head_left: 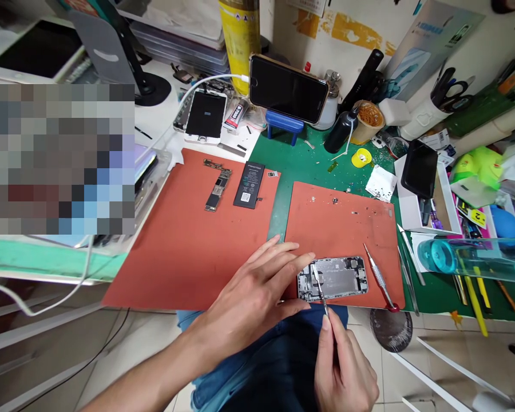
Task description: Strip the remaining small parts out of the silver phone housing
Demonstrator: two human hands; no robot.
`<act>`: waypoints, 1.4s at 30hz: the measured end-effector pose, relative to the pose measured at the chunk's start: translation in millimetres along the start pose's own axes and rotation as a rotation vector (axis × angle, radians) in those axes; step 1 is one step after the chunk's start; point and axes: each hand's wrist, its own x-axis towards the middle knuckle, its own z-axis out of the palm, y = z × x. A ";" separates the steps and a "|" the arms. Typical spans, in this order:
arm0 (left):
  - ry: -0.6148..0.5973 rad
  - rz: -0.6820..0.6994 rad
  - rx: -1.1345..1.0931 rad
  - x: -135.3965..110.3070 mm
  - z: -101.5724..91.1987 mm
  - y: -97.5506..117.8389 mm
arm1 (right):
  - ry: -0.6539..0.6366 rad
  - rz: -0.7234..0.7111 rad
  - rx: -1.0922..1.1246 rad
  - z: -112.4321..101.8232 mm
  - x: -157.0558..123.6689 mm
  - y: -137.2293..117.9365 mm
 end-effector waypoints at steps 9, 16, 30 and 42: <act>-0.001 0.005 0.014 -1.5 1.1 -1.2 | -0.016 0.015 -0.032 -1.4 -0.8 1.7; -0.006 0.004 0.028 -1.8 1.9 -1.4 | 0.001 0.027 -0.019 -0.9 -2.8 4.8; -0.052 -0.001 0.038 -3.7 0.0 -0.9 | -0.021 0.095 0.061 -19.6 3.7 18.1; -0.006 -0.011 -0.040 -4.8 2.1 -3.0 | -0.303 0.225 0.334 -51.3 38.0 60.7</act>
